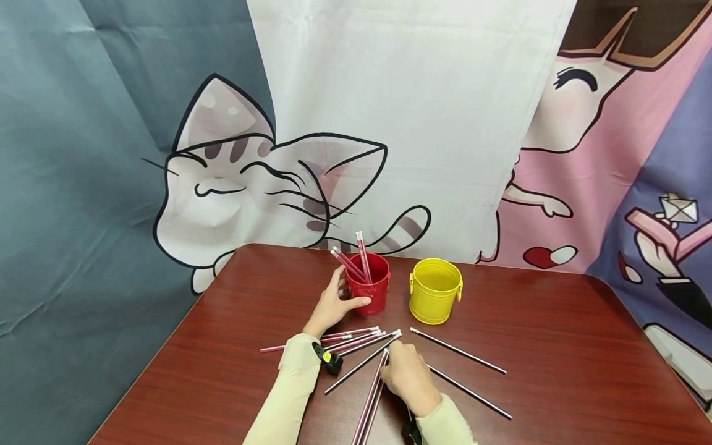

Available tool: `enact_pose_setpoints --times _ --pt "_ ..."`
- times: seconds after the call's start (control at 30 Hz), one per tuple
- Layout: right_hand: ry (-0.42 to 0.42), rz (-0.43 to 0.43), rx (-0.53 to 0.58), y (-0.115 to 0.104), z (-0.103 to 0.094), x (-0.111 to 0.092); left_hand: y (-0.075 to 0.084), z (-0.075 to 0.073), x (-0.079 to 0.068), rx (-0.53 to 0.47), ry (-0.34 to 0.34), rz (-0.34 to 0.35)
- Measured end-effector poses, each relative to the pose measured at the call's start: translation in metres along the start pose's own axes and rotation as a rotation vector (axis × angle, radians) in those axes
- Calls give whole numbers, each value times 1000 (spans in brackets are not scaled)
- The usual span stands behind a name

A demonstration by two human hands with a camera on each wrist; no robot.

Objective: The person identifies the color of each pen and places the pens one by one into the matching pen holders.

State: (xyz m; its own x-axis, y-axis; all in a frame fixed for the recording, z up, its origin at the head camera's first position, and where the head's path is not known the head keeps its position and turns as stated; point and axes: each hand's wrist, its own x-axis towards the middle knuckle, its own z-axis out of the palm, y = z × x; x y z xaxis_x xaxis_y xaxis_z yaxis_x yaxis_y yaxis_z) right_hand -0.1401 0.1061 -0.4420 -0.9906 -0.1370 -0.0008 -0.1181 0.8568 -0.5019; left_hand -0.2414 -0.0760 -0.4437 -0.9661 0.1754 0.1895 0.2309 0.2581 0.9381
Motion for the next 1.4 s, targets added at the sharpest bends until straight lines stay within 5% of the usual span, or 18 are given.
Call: enact_pose_setpoints --times 0.73,1.4 --pt "26 57 -109 -13 8 6 3 1 -2 24 -5 -18" --pt "78 17 -70 -17 13 6 2 0 -2 22 -12 -17"
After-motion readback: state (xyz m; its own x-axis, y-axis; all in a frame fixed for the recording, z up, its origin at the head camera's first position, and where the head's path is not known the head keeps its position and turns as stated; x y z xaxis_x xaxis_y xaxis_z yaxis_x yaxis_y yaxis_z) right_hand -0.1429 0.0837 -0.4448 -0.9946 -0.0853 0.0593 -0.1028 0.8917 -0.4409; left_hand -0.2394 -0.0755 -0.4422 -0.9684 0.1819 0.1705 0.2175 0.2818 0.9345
